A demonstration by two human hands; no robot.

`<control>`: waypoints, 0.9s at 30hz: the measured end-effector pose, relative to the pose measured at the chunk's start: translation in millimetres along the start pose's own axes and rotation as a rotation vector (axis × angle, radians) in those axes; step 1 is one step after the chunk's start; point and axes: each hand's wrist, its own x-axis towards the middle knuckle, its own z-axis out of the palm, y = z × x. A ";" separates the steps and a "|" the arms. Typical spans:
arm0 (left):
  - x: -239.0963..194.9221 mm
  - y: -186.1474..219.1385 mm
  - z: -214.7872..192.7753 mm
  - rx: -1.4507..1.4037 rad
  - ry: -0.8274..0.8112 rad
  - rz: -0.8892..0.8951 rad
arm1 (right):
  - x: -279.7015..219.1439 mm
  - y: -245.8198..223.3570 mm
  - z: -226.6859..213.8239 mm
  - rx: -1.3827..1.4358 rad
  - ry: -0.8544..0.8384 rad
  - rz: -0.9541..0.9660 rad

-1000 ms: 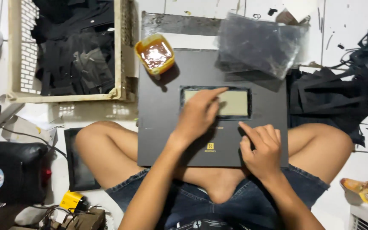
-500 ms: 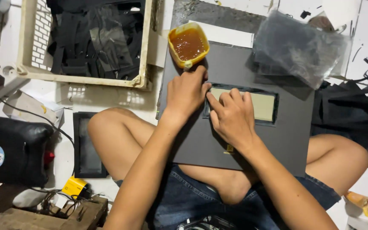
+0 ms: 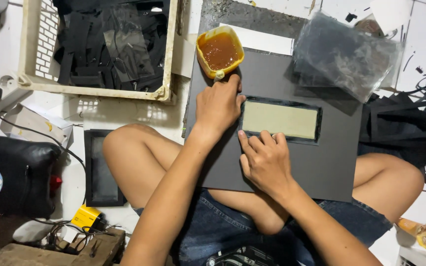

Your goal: The person sits on the floor with a dark board on their lap and applies glue with a stick along the edges of a rectangular frame. They then press a rubber sheet into the frame, smooth it by hand, and continue applying glue around the frame edges.

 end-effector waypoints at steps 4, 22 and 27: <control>-4.2 0.9 -3.6 0.000 -0.003 -0.007 | -4.7 0.7 -3.6 0.027 0.007 0.031; -27.5 21.7 -4.1 0.030 0.294 0.131 | -126.1 14.5 -73.8 0.465 0.134 0.759; -19.3 27.3 -10.7 -0.075 0.189 0.058 | -132.5 16.0 -67.6 0.478 0.173 0.721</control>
